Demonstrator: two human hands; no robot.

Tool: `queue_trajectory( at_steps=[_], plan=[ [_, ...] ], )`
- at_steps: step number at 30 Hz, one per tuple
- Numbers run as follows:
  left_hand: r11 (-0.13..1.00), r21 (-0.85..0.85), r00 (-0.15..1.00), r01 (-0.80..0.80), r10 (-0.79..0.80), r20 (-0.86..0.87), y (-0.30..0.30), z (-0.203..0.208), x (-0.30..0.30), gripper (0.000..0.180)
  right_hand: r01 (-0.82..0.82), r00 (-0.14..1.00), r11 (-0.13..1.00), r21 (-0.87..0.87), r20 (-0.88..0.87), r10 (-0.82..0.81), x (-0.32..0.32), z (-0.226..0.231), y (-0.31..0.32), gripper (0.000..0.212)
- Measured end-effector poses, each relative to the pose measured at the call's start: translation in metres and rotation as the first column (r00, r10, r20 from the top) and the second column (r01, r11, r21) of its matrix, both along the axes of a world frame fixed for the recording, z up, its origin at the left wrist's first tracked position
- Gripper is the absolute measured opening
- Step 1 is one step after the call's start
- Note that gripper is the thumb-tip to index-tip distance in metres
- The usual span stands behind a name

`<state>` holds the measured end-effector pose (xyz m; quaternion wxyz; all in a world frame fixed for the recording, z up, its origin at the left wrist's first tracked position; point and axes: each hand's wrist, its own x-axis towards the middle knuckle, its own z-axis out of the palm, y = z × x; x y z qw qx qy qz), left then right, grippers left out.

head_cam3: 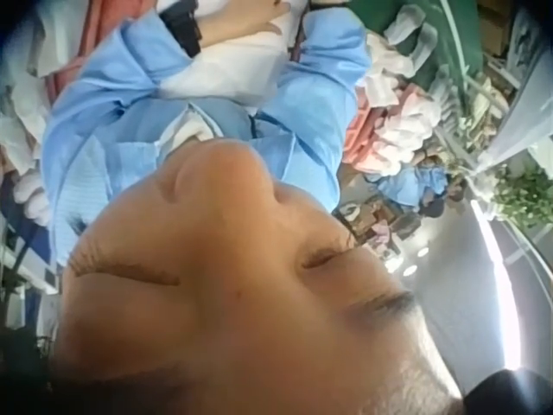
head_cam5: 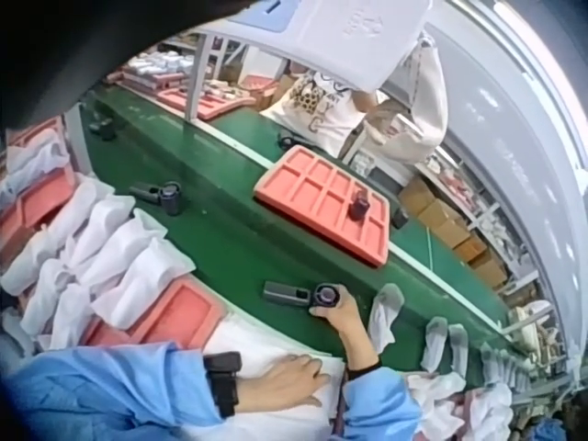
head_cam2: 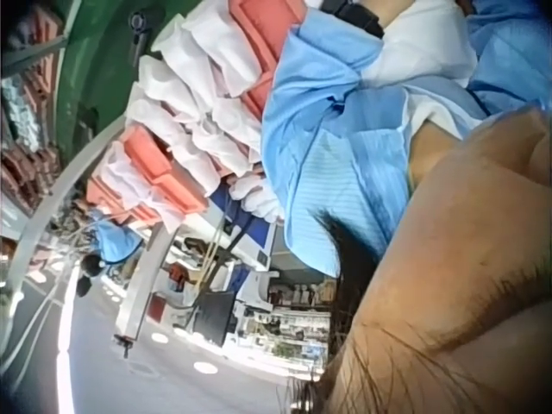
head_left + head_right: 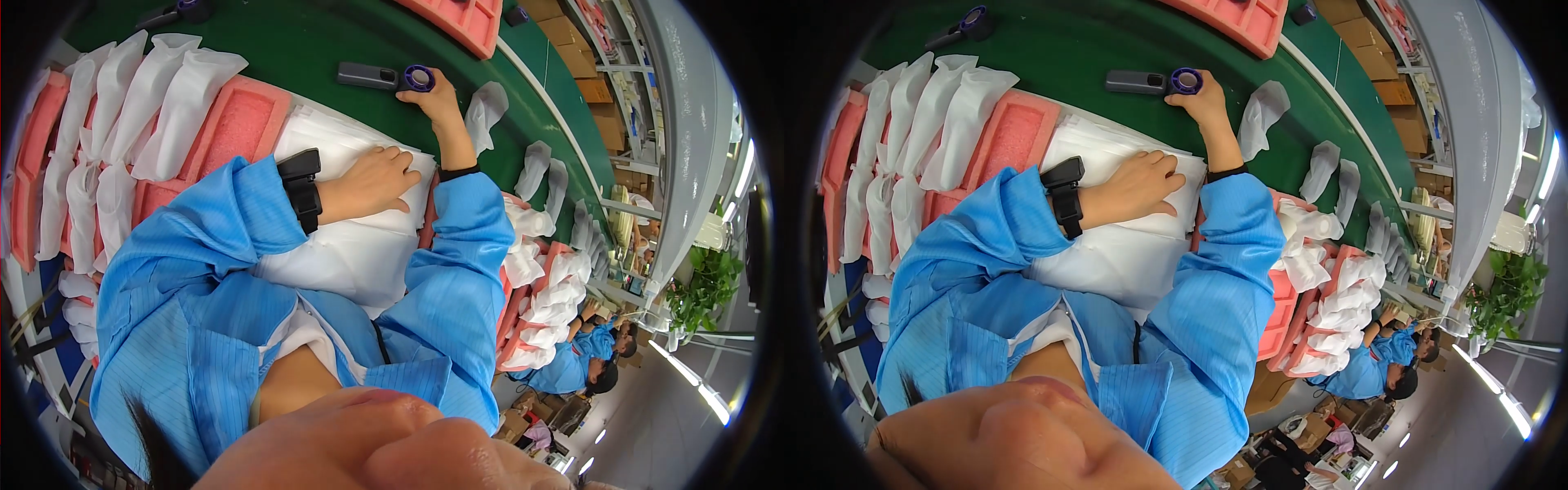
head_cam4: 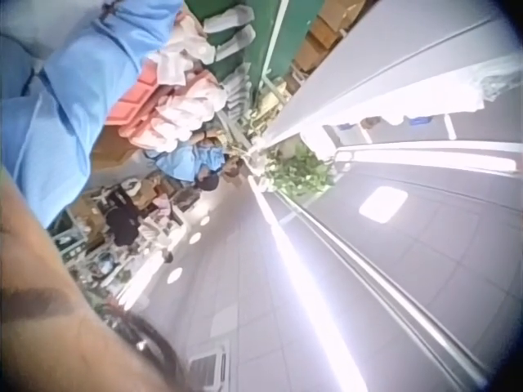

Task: The person packages handheld fans by sliding each unit into a plastic bag, folding the bag over the nozzle, and placing it into a pink tray. After filling the tray, the person applies tape from a dispenser to the bagged fans.

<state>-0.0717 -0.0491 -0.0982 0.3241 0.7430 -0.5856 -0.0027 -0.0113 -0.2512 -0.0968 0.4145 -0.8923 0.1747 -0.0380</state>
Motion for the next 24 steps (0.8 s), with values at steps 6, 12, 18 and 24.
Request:
queue_trajectory(
  at_steps=[6, 12, 18, 24],
  plan=[
    [0.999, -0.024, 0.999, -0.027, 0.027, -0.023, 0.0, -0.007, 0.003, 0.024, -0.068, 0.947, 0.964, 0.257, 0.321, -0.018, -0.034, 0.05, 0.024, 0.07],
    [0.998, -0.058, 0.858, 0.019, -0.047, -0.511, 0.002, 0.008, 0.017, 0.016, -0.07, 0.746, 0.991, 0.111, 0.666, -0.022, -0.094, 0.076, 0.008, 0.067],
    [0.968, -0.24, 0.712, -0.08, -0.113, -0.693, 0.015, 0.046, 0.052, 0.009, -0.006, 0.6, 0.991, 0.137, 0.793, -0.106, -0.133, 0.112, -0.015, 0.067],
    [0.977, -0.165, 0.626, -0.138, -0.043, -0.779, 0.022, 0.068, 0.058, 0.011, -0.086, 0.636, 0.995, 0.054, 0.772, 0.013, -0.138, 0.121, -0.006, 0.062]
  ],
)
